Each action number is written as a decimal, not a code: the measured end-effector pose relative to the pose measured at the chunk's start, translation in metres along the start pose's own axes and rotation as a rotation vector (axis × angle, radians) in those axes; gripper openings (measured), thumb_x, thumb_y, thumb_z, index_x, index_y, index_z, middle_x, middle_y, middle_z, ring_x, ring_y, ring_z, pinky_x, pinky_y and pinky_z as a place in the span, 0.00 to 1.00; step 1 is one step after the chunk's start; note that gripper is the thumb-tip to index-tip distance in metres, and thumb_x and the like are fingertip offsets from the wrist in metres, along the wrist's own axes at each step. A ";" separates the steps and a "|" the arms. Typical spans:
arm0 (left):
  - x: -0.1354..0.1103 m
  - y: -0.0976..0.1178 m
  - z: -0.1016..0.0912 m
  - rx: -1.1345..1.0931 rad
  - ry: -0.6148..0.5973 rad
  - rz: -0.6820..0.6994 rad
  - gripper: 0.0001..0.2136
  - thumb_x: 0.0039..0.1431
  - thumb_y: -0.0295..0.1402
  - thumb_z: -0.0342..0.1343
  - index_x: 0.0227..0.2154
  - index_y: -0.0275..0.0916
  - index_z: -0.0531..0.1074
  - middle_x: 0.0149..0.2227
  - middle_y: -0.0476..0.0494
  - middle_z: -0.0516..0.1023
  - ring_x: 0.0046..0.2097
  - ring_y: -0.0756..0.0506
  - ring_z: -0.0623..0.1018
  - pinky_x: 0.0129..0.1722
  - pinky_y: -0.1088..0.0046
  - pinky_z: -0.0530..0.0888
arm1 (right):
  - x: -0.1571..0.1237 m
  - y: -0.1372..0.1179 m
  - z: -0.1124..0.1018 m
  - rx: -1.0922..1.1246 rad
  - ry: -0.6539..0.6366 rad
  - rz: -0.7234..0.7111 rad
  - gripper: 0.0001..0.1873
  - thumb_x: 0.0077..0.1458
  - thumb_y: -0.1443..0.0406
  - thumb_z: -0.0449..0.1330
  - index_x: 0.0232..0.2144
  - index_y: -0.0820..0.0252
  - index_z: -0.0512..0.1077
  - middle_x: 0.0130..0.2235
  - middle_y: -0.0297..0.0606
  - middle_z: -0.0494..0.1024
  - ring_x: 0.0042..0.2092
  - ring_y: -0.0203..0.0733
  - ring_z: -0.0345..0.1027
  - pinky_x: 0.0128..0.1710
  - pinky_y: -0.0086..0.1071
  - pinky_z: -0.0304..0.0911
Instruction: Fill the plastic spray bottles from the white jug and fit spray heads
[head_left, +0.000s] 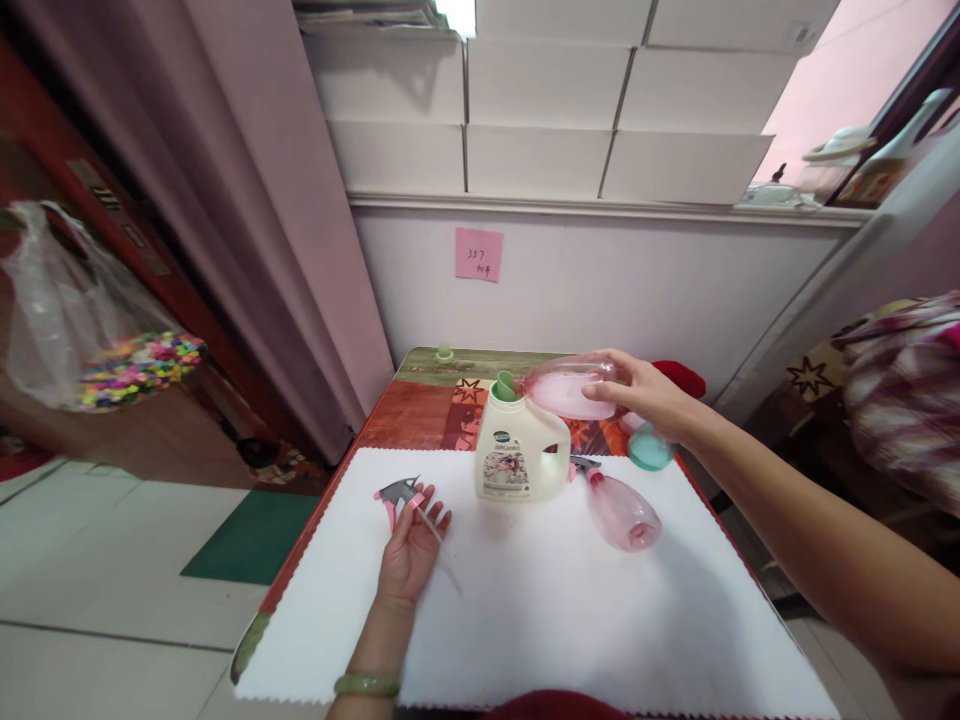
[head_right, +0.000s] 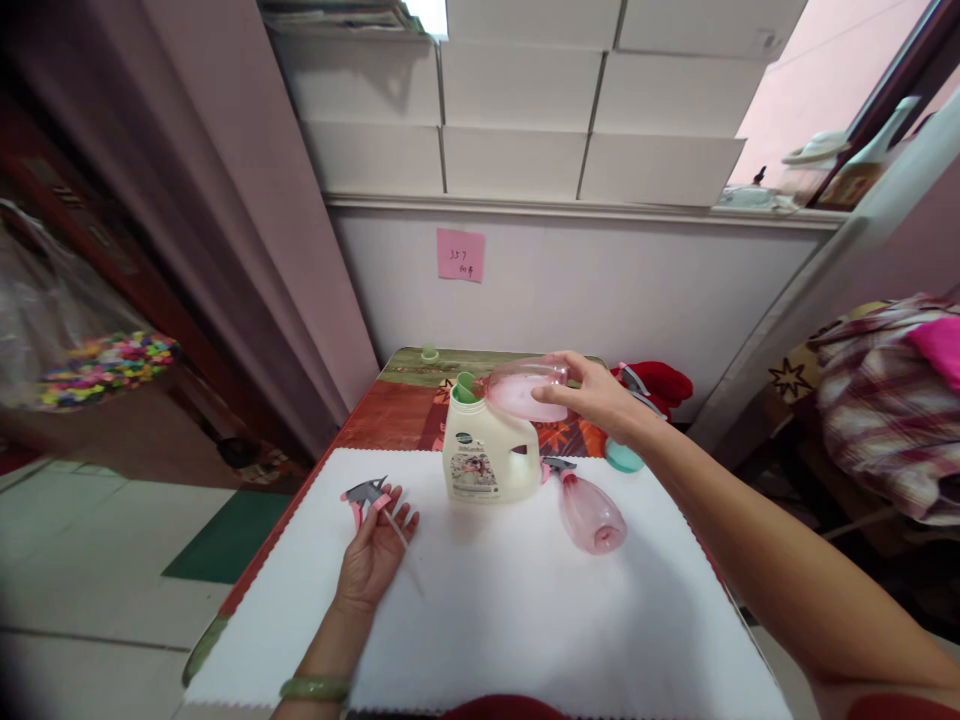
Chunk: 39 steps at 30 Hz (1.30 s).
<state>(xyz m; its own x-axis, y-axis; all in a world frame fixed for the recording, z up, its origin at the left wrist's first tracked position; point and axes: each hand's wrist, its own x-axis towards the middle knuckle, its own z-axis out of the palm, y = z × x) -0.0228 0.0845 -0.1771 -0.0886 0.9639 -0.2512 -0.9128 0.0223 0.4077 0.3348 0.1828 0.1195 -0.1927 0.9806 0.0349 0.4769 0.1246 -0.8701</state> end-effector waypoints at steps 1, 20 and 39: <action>0.000 0.000 0.000 0.001 -0.002 -0.001 0.12 0.70 0.31 0.55 0.52 0.44 0.79 0.53 0.43 0.84 0.47 0.43 0.83 0.54 0.57 0.78 | 0.000 0.000 0.000 0.003 0.000 0.002 0.33 0.49 0.52 0.71 0.56 0.53 0.72 0.53 0.42 0.80 0.50 0.52 0.76 0.43 0.39 0.75; -0.001 -0.001 0.003 0.025 0.014 -0.001 0.13 0.70 0.32 0.55 0.53 0.44 0.78 0.53 0.42 0.83 0.46 0.43 0.84 0.54 0.57 0.78 | 0.004 0.002 -0.003 -0.016 -0.021 -0.050 0.31 0.50 0.52 0.71 0.54 0.52 0.74 0.51 0.41 0.82 0.51 0.53 0.76 0.42 0.39 0.74; -0.001 -0.001 0.003 0.021 0.002 0.004 0.13 0.69 0.31 0.56 0.53 0.44 0.79 0.53 0.42 0.84 0.47 0.43 0.84 0.53 0.57 0.78 | 0.004 -0.002 -0.002 0.038 -0.015 -0.015 0.35 0.49 0.53 0.72 0.57 0.52 0.71 0.56 0.43 0.80 0.52 0.56 0.77 0.42 0.41 0.77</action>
<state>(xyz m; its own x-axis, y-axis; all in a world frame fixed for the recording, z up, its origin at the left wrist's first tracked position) -0.0208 0.0845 -0.1748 -0.0933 0.9635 -0.2509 -0.9037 0.0238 0.4276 0.3352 0.1868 0.1225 -0.2126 0.9763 0.0406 0.4415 0.1330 -0.8874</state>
